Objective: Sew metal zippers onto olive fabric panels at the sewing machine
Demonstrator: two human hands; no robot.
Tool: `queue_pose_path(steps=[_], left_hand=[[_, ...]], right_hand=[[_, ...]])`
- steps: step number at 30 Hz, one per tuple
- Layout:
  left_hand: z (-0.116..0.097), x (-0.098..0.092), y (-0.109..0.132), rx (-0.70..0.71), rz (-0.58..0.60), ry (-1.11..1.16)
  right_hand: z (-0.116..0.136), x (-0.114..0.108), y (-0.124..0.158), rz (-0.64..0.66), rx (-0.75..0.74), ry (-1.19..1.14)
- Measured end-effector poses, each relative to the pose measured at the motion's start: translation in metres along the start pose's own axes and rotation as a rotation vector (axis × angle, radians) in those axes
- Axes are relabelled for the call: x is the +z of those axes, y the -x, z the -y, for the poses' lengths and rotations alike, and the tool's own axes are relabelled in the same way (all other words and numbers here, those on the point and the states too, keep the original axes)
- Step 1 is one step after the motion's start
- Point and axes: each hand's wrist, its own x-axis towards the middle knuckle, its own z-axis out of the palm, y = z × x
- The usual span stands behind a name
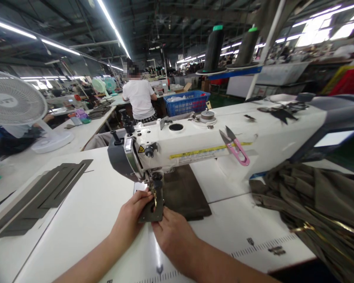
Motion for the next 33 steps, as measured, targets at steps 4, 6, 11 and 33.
queue_pose_path(steps=[4, 6, 11, 33], left_hand=[[0.002, 0.004, -0.002, -0.039, -0.008, 0.04], [0.004, 0.006, -0.002, -0.042, -0.006, 0.048], [0.005, 0.009, 0.0, -0.045, -0.004, 0.036], [-0.018, -0.01, 0.016, -0.33, 0.032, 0.008]], right_hand=[[-0.004, 0.001, -0.004, 0.029, 0.025, -0.02], [-0.005, 0.003, -0.005, 0.035, 0.039, -0.026], [-0.005, 0.007, -0.004, -0.001, 0.032, -0.028], [-0.061, 0.014, -0.043, 0.216, 0.443, 0.052]])
